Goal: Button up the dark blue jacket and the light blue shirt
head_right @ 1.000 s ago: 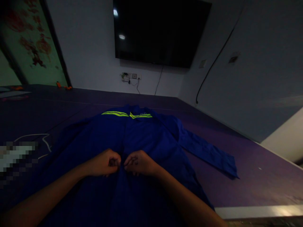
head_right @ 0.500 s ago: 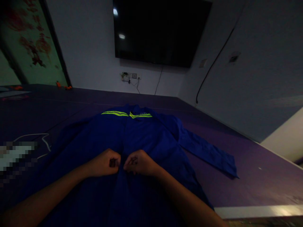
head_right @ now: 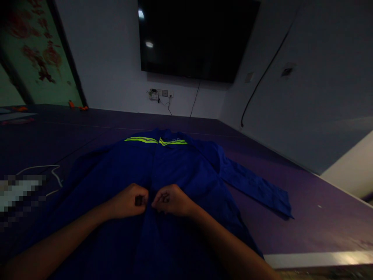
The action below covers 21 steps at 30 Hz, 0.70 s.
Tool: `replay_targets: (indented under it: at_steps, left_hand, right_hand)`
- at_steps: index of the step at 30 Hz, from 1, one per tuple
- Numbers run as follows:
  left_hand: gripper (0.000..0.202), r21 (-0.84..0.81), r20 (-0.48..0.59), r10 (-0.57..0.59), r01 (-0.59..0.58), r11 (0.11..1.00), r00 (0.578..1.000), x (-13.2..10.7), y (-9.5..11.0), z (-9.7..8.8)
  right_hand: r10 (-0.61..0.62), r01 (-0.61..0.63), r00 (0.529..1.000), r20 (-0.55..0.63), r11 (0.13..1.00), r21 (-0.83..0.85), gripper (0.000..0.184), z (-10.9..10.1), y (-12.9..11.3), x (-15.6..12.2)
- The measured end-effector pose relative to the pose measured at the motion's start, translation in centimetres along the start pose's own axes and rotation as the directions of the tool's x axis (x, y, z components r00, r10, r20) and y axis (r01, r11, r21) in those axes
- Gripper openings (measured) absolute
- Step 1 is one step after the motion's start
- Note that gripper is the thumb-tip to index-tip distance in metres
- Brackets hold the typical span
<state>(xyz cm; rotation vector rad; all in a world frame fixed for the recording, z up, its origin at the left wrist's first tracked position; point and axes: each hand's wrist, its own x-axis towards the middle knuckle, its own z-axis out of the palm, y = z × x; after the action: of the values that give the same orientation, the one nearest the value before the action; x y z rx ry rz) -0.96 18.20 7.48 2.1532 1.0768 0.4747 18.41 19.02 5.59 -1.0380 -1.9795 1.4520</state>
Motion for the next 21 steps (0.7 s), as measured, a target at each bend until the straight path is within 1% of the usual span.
replay_targets:
  at_steps: [5,10,14,18,21]
  left_hand:
    - [0.007,0.014,-0.023,0.015,-0.014,1.000,1.000,-0.04,0.09,0.01]
    - [0.007,0.034,-0.027,0.041,-0.040,0.999,0.999,-0.02,0.07,0.05]
    - [0.008,0.042,-0.023,0.051,-0.050,0.998,0.998,0.02,0.06,0.05]
    - [0.007,0.044,-0.019,0.059,-0.059,0.997,0.998,0.04,-0.12,0.11]
    - [0.007,0.057,-0.016,0.072,-0.070,0.996,0.997,0.05,-0.38,0.24]
  right_hand:
    - [-0.021,0.020,0.998,-0.066,1.000,-0.022,0.029,-0.19,0.22,0.29]
    - [-0.033,0.032,0.999,-0.034,0.999,-0.038,0.023,-0.30,0.37,0.37]
    - [-0.013,0.011,0.999,-0.045,0.999,-0.043,0.022,-0.19,0.19,0.26]
    - [0.005,-0.008,0.998,-0.056,0.998,-0.055,0.017,-0.05,0.04,0.17]
    - [-0.018,0.014,0.998,-0.062,0.998,-0.068,0.014,0.02,0.02,0.12]
